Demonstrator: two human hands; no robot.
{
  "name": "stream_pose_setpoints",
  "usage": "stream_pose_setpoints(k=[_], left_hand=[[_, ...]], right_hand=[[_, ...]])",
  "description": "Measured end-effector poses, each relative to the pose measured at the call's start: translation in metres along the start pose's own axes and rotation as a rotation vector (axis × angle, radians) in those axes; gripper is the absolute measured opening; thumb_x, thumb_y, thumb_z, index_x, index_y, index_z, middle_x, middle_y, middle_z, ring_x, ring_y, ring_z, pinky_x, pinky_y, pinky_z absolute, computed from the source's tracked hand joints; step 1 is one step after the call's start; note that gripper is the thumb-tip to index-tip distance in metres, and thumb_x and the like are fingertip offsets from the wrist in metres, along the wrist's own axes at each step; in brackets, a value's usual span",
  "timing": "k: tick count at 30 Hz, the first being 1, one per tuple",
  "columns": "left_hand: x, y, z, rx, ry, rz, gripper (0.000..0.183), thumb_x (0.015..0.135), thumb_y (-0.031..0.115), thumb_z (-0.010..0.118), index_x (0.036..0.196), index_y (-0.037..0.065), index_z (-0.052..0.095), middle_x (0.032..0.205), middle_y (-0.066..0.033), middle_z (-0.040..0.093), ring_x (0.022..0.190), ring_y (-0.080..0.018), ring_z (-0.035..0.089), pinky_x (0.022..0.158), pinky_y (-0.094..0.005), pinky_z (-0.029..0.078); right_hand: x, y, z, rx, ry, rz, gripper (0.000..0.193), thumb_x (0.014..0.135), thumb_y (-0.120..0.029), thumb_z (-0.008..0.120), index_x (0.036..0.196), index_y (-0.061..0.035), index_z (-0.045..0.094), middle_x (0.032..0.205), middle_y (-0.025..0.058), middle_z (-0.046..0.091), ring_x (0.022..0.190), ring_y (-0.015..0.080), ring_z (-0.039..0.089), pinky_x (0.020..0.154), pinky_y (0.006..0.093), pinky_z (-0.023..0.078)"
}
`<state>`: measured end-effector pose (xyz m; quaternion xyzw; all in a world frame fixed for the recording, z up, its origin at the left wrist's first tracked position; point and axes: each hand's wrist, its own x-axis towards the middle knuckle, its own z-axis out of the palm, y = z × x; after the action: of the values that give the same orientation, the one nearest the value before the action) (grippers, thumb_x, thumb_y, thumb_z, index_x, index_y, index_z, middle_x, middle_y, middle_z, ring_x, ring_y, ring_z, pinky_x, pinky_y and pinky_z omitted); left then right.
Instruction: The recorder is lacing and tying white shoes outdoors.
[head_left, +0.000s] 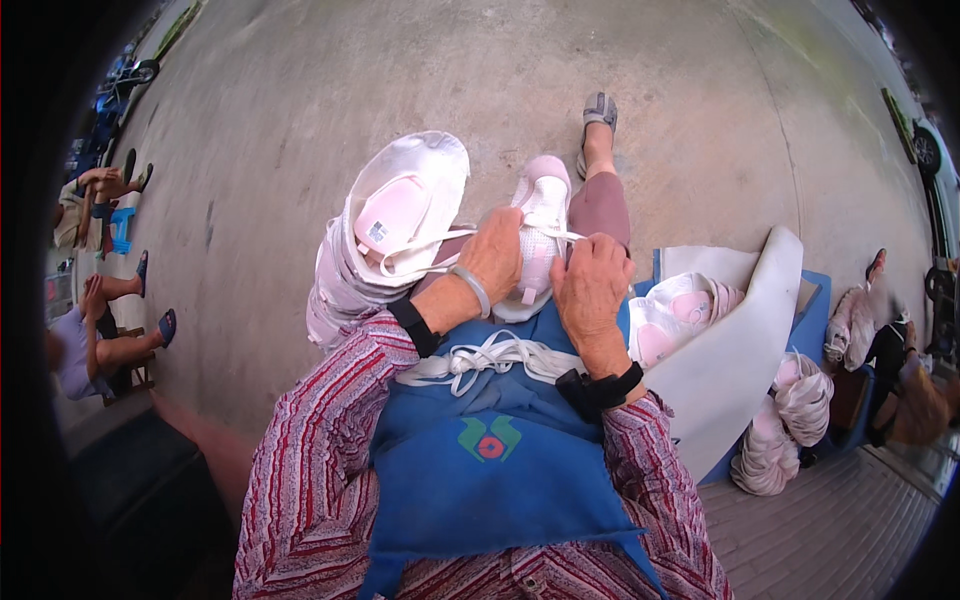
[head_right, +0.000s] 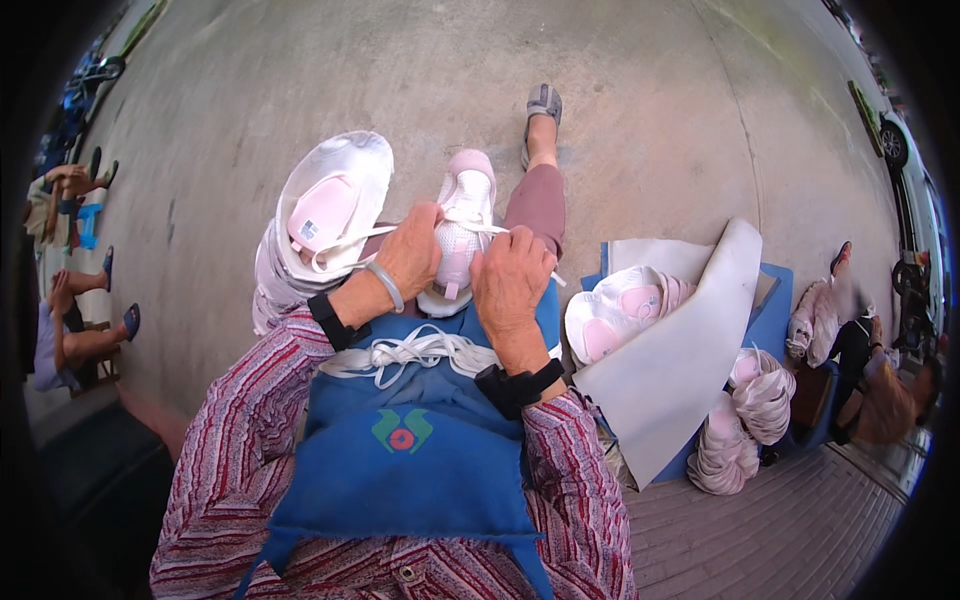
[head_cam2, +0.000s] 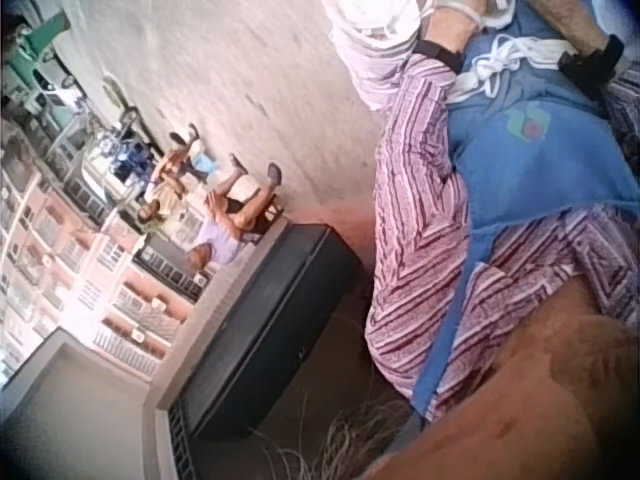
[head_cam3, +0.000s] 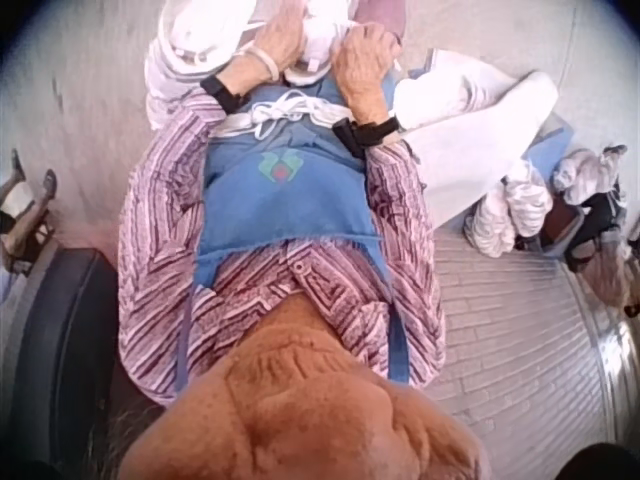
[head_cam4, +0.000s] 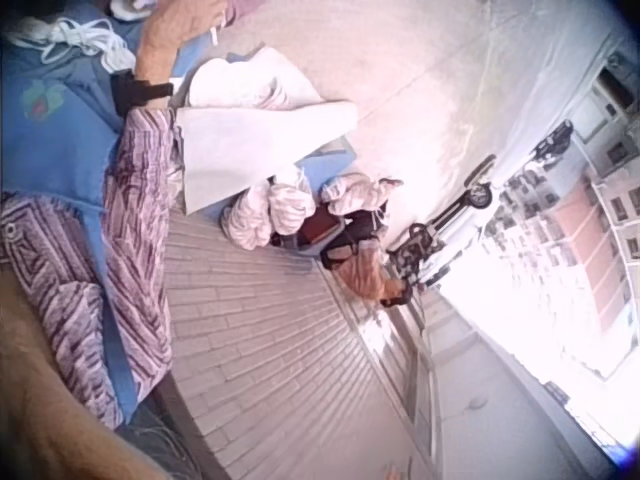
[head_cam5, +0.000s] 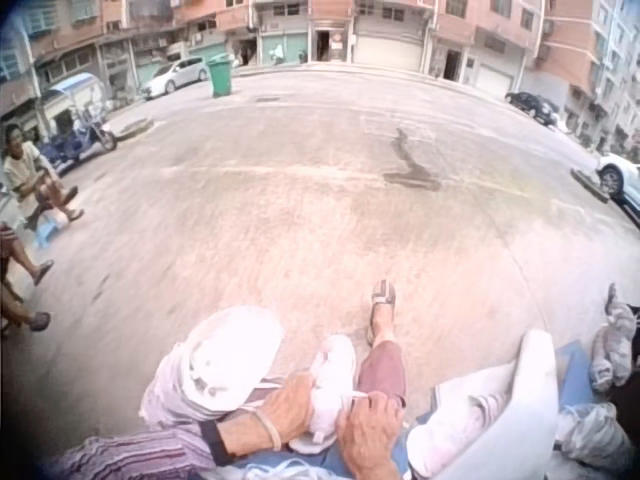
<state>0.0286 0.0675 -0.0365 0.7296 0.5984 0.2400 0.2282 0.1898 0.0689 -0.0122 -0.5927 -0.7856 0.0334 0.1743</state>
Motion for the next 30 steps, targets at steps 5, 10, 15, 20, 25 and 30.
stream_pose_setpoints(k=[5,10,15,20,25,30], left_hand=[[-0.005,0.000,0.003,-0.028,-0.036,-0.029,0.017,0.077,0.003,0.047,0.094,0.003,0.044,0.093,-0.0205,0.047,0.083,-0.0402,0.053,0.067,-0.0468,0.046],[-0.009,0.005,0.001,-0.009,-0.049,-0.026,0.012,0.081,0.013,0.055,0.089,0.004,0.050,0.094,-0.0174,0.049,0.084,-0.0374,0.054,0.067,-0.0463,0.045],[-0.003,0.003,0.011,-0.004,0.005,0.032,0.013,0.080,0.015,0.058,0.088,0.005,0.054,0.095,-0.0172,0.050,0.084,-0.0374,0.055,0.069,-0.0463,0.046],[-0.012,0.008,0.013,-0.028,0.021,0.057,0.011,0.078,0.017,0.061,0.085,0.009,0.056,0.097,-0.0152,0.050,0.085,-0.0364,0.056,0.070,-0.0464,0.046],[-0.012,-0.001,0.019,-0.015,-0.025,-0.031,0.013,0.077,0.019,0.062,0.085,0.010,0.057,0.100,-0.0135,0.050,0.085,-0.0367,0.057,0.071,-0.0474,0.046],[-0.012,0.008,0.014,-0.009,-0.009,-0.050,0.013,0.078,0.020,0.061,0.087,0.011,0.058,0.100,-0.0139,0.051,0.083,-0.0370,0.057,0.071,-0.0479,0.046]], right_hand=[[-0.018,-0.003,0.027,-0.149,-0.032,0.004,0.015,0.070,-0.017,0.055,0.077,-0.0035,0.058,0.083,0.0112,0.049,0.082,0.0268,0.049,0.072,0.0407,0.036],[-0.018,-0.017,0.026,-0.183,-0.111,-0.037,0.018,0.072,-0.016,0.055,0.082,-0.0027,0.060,0.085,0.0105,0.050,0.081,0.0242,0.048,0.074,0.0393,0.035],[-0.010,-0.008,0.027,-0.175,-0.120,-0.053,0.018,0.071,-0.016,0.057,0.083,-0.0040,0.062,0.085,0.0104,0.052,0.085,0.0240,0.050,0.074,0.0382,0.035],[-0.014,0.001,0.030,-0.071,-0.180,-0.122,0.015,0.070,-0.015,0.060,0.080,-0.0039,0.063,0.085,0.0114,0.054,0.084,0.0246,0.052,0.071,0.0391,0.037],[-0.017,-0.001,0.035,-0.052,-0.192,-0.143,0.016,0.069,-0.015,0.061,0.080,-0.0037,0.063,0.084,0.0124,0.055,0.086,0.0261,0.052,0.067,0.0400,0.038],[-0.009,-0.006,0.033,0.014,-0.243,-0.114,0.019,0.068,-0.015,0.061,0.082,-0.0018,0.062,0.084,0.0140,0.055,0.086,0.0279,0.053,0.069,0.0409,0.041]])
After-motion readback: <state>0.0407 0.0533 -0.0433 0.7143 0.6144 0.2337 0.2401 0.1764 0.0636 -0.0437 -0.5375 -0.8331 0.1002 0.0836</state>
